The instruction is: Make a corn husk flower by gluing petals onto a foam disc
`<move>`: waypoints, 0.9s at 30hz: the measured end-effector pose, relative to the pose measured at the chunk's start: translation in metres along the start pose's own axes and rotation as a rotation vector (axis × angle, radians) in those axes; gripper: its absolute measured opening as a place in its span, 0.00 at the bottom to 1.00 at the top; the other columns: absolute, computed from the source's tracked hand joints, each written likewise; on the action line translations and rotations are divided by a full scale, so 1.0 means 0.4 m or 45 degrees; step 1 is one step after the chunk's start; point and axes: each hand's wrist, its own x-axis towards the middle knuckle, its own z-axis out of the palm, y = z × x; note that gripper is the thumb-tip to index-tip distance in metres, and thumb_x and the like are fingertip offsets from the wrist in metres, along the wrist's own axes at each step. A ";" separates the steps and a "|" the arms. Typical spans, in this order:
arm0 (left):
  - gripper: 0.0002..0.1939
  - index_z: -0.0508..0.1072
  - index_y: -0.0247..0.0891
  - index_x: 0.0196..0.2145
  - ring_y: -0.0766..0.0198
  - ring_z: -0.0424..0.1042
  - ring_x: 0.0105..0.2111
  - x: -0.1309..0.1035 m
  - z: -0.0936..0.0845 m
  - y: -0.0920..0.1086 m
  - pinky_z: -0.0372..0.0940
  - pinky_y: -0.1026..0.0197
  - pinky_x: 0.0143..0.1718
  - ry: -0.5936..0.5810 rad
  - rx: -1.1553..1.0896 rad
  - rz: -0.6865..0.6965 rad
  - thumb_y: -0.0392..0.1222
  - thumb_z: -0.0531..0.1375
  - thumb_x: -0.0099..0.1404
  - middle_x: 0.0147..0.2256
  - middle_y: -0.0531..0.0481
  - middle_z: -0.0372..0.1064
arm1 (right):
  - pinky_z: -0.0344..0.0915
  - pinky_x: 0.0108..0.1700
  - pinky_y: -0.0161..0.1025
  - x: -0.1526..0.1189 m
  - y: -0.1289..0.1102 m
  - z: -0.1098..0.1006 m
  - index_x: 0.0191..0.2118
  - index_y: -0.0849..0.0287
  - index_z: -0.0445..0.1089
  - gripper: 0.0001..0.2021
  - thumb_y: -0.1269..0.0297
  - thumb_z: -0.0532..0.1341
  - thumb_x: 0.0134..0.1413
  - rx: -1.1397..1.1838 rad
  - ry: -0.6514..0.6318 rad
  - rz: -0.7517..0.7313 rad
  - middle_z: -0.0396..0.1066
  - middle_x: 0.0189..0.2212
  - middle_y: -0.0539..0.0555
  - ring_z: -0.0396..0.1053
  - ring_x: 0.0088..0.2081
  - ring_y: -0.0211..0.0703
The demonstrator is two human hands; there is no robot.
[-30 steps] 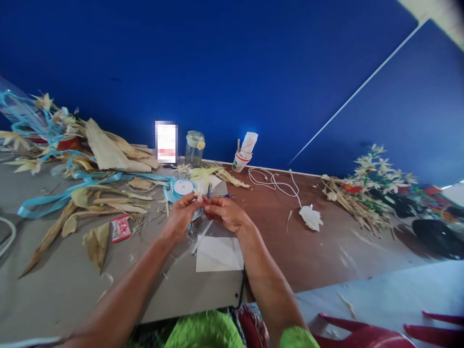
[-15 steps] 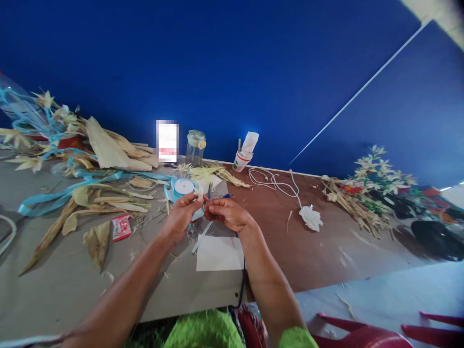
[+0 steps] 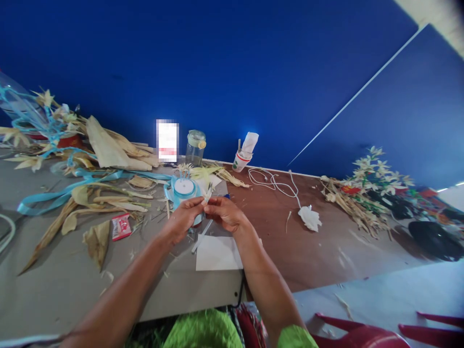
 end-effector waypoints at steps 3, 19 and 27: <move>0.13 0.69 0.35 0.26 0.75 0.52 0.15 -0.004 0.004 0.004 0.49 0.71 0.14 -0.070 0.035 0.039 0.49 0.63 0.51 0.19 0.58 0.56 | 0.58 0.31 0.33 0.000 0.001 -0.003 0.25 0.63 0.70 0.16 0.67 0.74 0.24 0.017 -0.005 0.026 0.68 0.21 0.46 0.64 0.25 0.33; 0.15 0.68 0.35 0.23 0.75 0.48 0.17 -0.018 -0.026 0.025 0.45 0.68 0.19 -0.141 0.253 0.058 0.50 0.65 0.49 0.18 0.59 0.52 | 0.56 0.29 0.34 -0.015 -0.021 -0.047 0.23 0.61 0.71 0.12 0.64 0.72 0.29 -0.046 -0.055 -0.057 0.64 0.20 0.47 0.59 0.23 0.33; 0.16 0.69 0.34 0.24 0.74 0.48 0.17 -0.005 -0.050 0.018 0.43 0.67 0.19 -0.211 0.397 0.025 0.51 0.64 0.49 0.18 0.58 0.53 | 0.54 0.31 0.34 -0.031 -0.031 -0.034 0.24 0.61 0.70 0.11 0.64 0.70 0.30 -0.340 0.028 -0.083 0.65 0.21 0.47 0.58 0.25 0.33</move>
